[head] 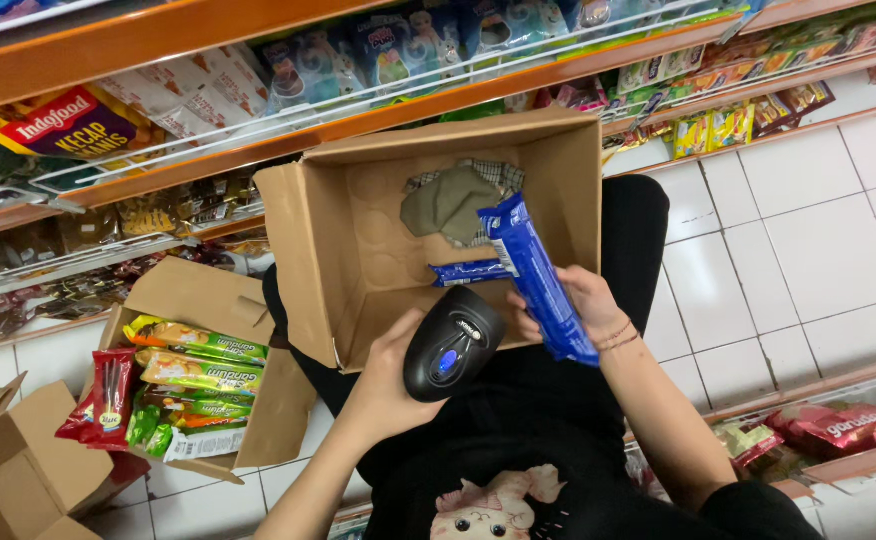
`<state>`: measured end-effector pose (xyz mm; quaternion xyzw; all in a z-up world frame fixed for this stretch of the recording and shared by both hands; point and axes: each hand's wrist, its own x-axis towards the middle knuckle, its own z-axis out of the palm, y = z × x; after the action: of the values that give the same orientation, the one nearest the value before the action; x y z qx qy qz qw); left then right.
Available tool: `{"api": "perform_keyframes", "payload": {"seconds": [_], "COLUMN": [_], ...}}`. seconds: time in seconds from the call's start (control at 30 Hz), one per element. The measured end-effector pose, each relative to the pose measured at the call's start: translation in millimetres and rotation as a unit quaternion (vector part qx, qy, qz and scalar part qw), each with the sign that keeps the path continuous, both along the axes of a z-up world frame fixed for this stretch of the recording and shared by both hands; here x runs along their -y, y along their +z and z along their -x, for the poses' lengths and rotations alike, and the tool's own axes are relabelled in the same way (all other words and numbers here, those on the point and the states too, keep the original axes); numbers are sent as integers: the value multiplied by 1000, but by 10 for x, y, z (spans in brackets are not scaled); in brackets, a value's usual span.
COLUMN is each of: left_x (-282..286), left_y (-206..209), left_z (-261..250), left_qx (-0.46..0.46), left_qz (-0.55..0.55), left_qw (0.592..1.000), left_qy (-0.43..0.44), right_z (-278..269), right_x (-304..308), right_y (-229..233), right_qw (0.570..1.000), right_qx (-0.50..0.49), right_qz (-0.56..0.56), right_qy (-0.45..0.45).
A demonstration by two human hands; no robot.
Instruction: The person sits on the floor in a store aisle, taking packaged snacks like Oreo cookies and Sari Gandum crackers from a cardboard box. They use a handheld barcode scanner to scan each item before placing it on the metal wire shelves.
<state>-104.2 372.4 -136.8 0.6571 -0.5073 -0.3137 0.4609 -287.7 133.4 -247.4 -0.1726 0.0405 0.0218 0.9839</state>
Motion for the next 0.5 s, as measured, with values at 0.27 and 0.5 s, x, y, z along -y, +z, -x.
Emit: {"api": "perform_keyframes", "payload": {"seconds": [0.27, 0.5], "left_x": [150, 257], "left_y": [138, -140], "left_z": [32, -130], "left_qx": [-57, -133], "left_qz": [77, 26], "left_qw": [995, 988], "left_qy": [13, 79], "right_z": [-135, -259], "right_x": [-115, -45], "right_y": [34, 251], "right_qw": [976, 974], "right_qx": [-63, -59], "right_qz": [117, 22], "right_qy": [-175, -217]}}
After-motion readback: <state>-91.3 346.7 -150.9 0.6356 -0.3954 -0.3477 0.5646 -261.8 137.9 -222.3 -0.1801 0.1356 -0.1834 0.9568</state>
